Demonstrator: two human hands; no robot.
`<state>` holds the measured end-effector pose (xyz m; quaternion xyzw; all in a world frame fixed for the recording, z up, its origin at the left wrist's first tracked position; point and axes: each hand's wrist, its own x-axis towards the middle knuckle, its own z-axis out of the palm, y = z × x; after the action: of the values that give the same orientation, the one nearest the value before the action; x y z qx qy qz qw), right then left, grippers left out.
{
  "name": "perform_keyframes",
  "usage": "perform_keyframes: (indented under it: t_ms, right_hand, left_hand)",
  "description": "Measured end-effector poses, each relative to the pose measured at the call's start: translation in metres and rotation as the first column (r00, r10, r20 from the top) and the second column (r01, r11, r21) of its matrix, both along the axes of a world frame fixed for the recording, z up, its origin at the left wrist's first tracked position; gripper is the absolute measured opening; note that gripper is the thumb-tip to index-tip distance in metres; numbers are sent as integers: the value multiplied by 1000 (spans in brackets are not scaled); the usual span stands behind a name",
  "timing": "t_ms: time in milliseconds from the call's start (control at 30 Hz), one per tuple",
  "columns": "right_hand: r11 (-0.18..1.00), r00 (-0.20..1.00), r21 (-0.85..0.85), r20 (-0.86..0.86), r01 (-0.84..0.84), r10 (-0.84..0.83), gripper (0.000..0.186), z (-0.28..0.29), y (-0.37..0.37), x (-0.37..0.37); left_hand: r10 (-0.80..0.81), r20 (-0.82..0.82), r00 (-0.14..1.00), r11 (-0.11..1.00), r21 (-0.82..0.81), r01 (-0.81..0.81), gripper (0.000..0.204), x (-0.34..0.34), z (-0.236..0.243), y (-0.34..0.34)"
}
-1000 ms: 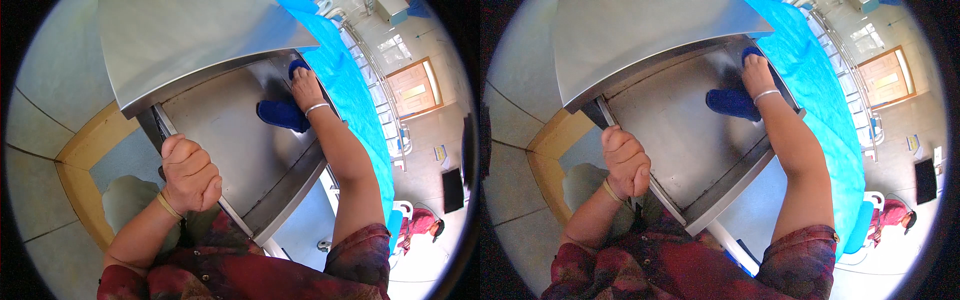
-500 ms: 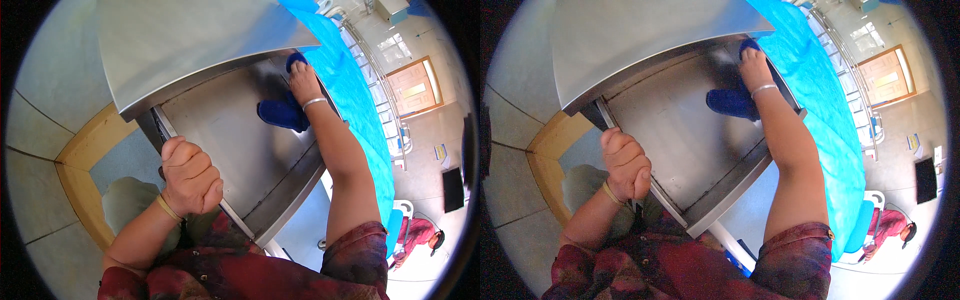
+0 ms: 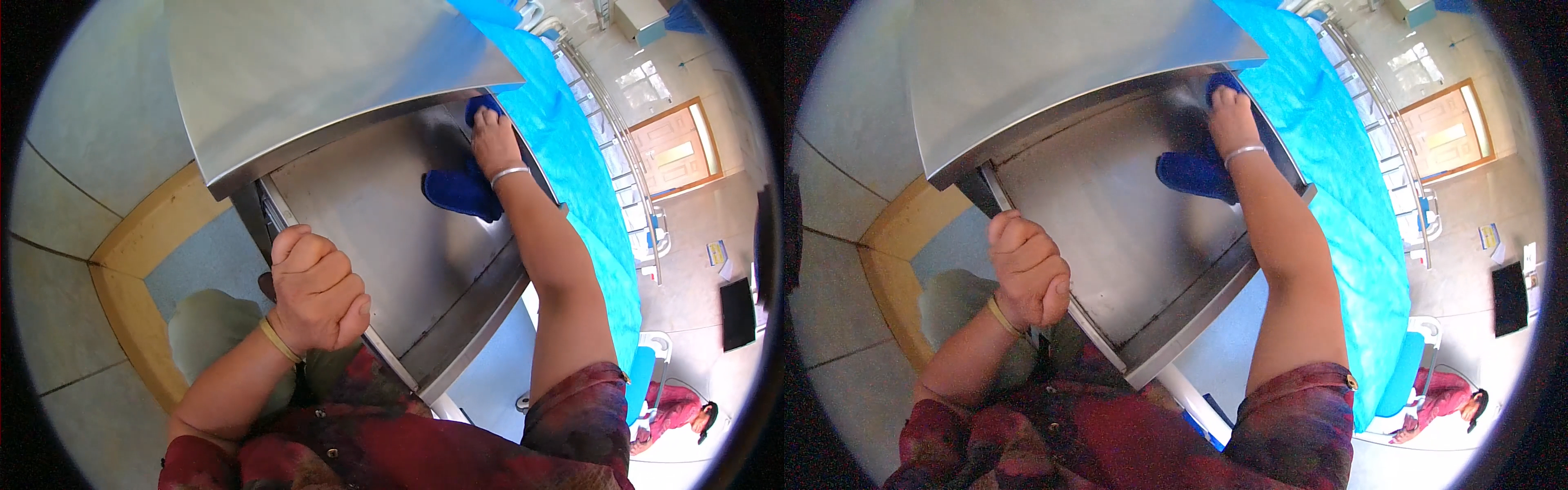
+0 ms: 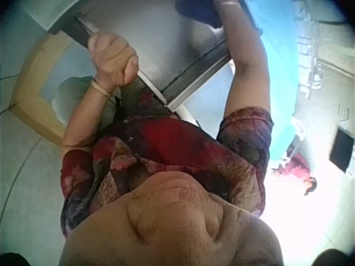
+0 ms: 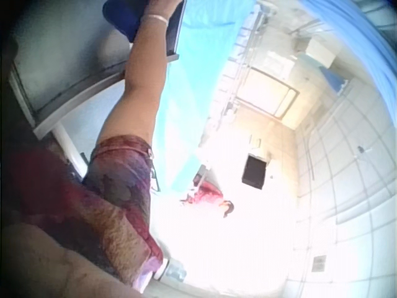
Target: The person wipes the inside surfaces of a stainless steel drawer using a blue cloth, moving the cloth across the bottom and sides several times while holding the drawer open.
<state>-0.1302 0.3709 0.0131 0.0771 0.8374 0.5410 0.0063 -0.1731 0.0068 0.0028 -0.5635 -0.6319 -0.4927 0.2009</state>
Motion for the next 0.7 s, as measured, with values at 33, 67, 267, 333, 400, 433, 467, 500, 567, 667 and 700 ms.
perform_keyframes:
  t_ms: [33, 67, 267, 333, 400, 433, 467, 500, 567, 667, 700]
  right_hand:
    - [1000, 1000, 9, 21, -9, 8, 24, -3, -7, 9]
    - [1000, 1000, 10, 25, -6, 6, 24, 1, -11, 12]
    - [995, 991, -15, -96, -94, 93, 23, 1, -3, 18]
    - [993, 985, -41, -137, -110, 104, 22, 1, 1, -2]
    - [993, 994, -112, -101, 35, -46, 22, 4, -3, -15]
    - [995, 991, -99, -133, -16, 3, 22, 1, 1, -17]
    - [995, 991, -102, -133, -16, 3, 22, 0, 2, -15]
    - [996, 994, -89, -110, -29, 19, 22, -1, 2, -12]
    - [997, 996, -73, -84, -38, 31, 22, -1, -3, 2]
    - [997, 999, -74, 44, 5, -1, 22, -4, -10, 21]
    - [993, 997, -106, 64, 43, -37, 22, 0, -11, 20]
  left_hand:
    - [-2, 8, 1000, 1000, -4, 2, 15, 3, 0, -1]
    - [-5, 12, 1000, 1000, -3, 5, 15, 4, 1, -2]
    - [3, -2, 1000, 1000, -19, -3, 16, 9, 3, -6]
    - [5, -2, 1000, 1000, -5, -5, 16, 10, 0, -4]
    - [-1, 0, 1000, 1000, 0, 1, 16, 12, -5, -2]
    - [-2, 4, 1000, 1000, 10, 2, 16, 13, -6, -1]
    - [-2, 4, 1000, 1000, 6, 2, 16, 14, -7, -1]
    - [0, -1, 1000, 1000, -2, 0, 16, 14, -7, -1]
    - [-3, -4, 1000, 1000, -6, 3, 16, 15, -6, -4]
    - [7, -9, 1000, 1000, -3, -7, 16, 13, -5, -4]
    - [9, -1, 1000, 1000, 15, -9, 15, 11, -4, -3]
